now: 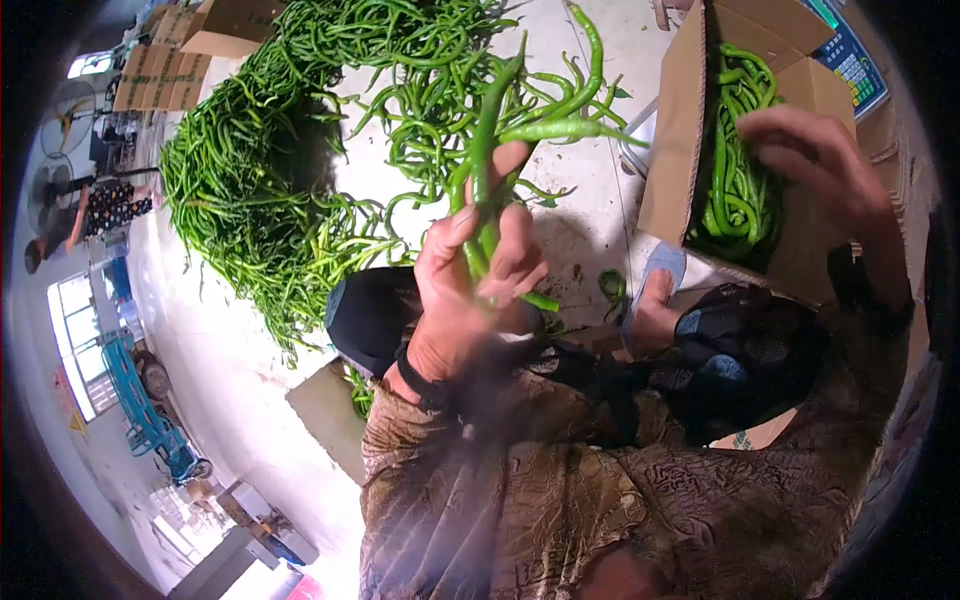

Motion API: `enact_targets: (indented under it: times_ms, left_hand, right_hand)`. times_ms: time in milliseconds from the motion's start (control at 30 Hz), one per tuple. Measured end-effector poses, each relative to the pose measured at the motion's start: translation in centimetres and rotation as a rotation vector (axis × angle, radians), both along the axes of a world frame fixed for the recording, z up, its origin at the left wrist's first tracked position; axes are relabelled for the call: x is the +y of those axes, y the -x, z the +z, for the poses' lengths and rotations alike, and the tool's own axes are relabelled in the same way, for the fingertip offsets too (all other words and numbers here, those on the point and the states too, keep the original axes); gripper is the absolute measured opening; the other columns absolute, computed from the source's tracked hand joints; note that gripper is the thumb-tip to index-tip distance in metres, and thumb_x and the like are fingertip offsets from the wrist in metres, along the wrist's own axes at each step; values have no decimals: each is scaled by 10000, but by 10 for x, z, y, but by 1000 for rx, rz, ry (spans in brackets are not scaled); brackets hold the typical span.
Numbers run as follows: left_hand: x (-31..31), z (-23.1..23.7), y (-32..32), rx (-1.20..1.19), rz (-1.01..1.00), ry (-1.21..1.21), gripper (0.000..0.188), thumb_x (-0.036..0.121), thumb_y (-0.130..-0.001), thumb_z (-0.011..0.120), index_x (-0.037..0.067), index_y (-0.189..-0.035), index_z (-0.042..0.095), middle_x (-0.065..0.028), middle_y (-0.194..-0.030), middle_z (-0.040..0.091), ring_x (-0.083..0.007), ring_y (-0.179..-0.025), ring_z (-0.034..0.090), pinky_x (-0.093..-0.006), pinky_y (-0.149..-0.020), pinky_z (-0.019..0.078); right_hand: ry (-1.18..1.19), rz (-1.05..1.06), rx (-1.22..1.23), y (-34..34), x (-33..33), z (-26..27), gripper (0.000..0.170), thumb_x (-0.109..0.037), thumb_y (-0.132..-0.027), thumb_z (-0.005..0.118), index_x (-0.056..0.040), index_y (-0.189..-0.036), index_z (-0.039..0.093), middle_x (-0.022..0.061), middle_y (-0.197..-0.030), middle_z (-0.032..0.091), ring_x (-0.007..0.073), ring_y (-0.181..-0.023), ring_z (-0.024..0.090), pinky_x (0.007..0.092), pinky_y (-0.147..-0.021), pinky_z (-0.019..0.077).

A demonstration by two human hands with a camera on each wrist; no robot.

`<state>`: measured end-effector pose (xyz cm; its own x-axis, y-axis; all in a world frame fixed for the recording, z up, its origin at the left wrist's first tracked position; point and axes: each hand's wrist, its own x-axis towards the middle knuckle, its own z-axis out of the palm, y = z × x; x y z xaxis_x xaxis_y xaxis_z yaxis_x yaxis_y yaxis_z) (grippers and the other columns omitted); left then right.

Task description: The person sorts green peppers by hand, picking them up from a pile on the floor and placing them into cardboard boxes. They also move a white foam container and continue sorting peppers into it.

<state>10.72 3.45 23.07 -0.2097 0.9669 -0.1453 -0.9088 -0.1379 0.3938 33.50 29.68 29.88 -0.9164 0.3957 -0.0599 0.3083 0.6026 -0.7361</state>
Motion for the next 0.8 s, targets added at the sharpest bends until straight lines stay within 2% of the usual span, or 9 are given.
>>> enact_targets:
  times_ms: [133,167,200,267,300,400,567,633,800]
  left_hand:
    - [-6,7,-2,26,-2,-32,569,310,-938,466,66,-1434,331,-77,-615,485,-105,-380,346,-260,-440,363]
    - [-9,4,-2,-5,-21,-56,553,293,-942,463,67,-1430,332,-115,-689,543,-144,-446,435,-283,-505,408]
    - [-11,6,-4,-11,-20,-61,553,293,-942,463,67,-1430,332,-115,-689,543,-144,-446,435,-283,-505,408]
    - [-14,10,-7,-21,29,46,535,281,-943,468,66,-1416,343,-146,-757,578,-202,-564,530,-303,-573,445]
    - [-17,4,-2,3,-8,-45,507,253,-936,492,62,-1388,366,-170,-814,597,-243,-677,581,-321,-640,475]
    - [-24,2,-1,15,7,26,539,202,-913,543,65,-1405,370,-149,-850,573,-273,-734,602,-340,-659,503]
    - [-26,-4,-3,353,-9,39,524,208,-891,565,36,-1357,397,-126,-795,560,-179,-645,553,-276,-589,467]
    - [-27,0,-6,353,-7,38,519,209,-891,566,32,-1350,401,-119,-790,556,-176,-637,544,-278,-581,460]
    - [-32,5,-9,176,-8,2,503,210,-904,560,45,-1352,401,-94,-787,537,-157,-587,496,-279,-538,433]
  right_hand:
    - [336,13,-109,19,-62,44,260,-76,-862,601,54,-1087,600,139,-951,655,204,-955,633,321,-857,485]
    - [418,32,-212,23,-72,52,261,-59,-844,593,59,-1076,606,148,-912,661,211,-919,652,318,-831,498]
    - [413,31,-218,27,-81,54,261,-59,-844,593,59,-1076,606,148,-912,661,211,-919,652,318,-831,498]
    - [273,316,-136,33,-97,46,252,-61,-824,580,57,-1044,613,170,-874,665,235,-822,678,328,-763,517]
    - [331,287,-53,31,-105,39,231,-65,-831,587,61,-1022,612,185,-864,662,250,-782,681,328,-716,519]
    - [407,219,-46,38,-133,37,205,-66,-853,596,52,-1020,613,182,-857,662,221,-781,681,311,-702,513]
    - [547,55,37,52,-173,17,195,-78,-896,593,22,-1062,607,128,-879,654,163,-824,656,281,-721,497]
    - [645,-37,-3,54,-175,17,202,-100,-917,587,0,-1093,595,73,-940,621,125,-853,591,260,-741,475]
    - [528,-282,56,59,-174,-5,306,-248,-932,587,-23,-1139,587,75,-1057,589,134,-942,542,280,-794,446]
